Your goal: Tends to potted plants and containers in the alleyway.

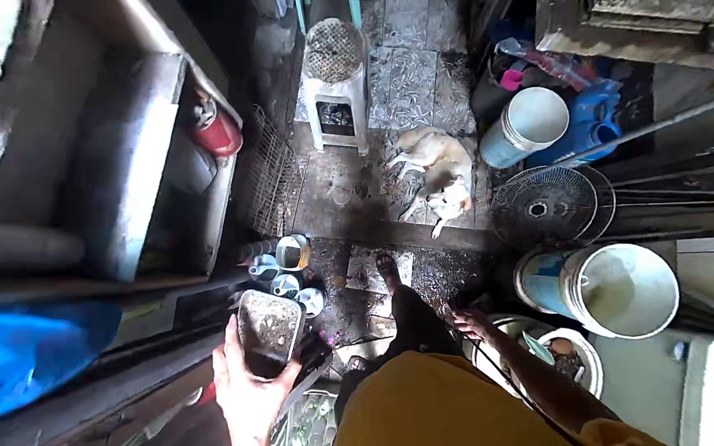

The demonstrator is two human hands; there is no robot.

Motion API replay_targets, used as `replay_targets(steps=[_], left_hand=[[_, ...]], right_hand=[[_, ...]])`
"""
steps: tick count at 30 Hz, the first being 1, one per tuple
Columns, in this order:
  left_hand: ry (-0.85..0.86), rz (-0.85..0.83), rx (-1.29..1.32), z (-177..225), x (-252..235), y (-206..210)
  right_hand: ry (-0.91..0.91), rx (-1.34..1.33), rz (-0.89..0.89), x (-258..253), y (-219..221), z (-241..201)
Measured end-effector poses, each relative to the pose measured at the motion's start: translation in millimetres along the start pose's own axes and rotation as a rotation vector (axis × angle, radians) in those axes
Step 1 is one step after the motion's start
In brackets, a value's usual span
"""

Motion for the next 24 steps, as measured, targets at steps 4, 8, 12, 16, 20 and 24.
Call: replay_targets(steps=[4, 8, 12, 16, 20, 24], left_hand=[[-0.118, 0.0, 0.048, 44, -59, 44], [-0.156, -0.016, -0.022, 84, -126, 73], [-0.15, -0.034, -0.074, 114, -194, 91], [-0.11, -0.053, -0.12, 150, -274, 111], [-0.045, -0.103, -0.131, 190, -375, 146], [0.005, -0.145, -0.113, 243, -480, 173]], right_hand=[[0.02, 0.025, -0.019, -3, -48, -94], [-0.106, 0.08, 0.006, -31, -90, -200], [-0.267, 0.319, -0.002, -59, -106, -325], [-0.41, 0.506, -0.016, -89, -122, -445], [-0.345, 0.438, 0.069, -122, -160, -505], [-0.232, 0.361, 0.111, -113, -188, -552]])
Point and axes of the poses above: each hand's wrist, its own x-axis away from the middle knuckle, its own y-axis out of the palm, z = x × y, the point moved 4 cm from there along -x, towards the middle knuckle, and after that the axes turned 1 degree about -z, right-handed, at the moved point
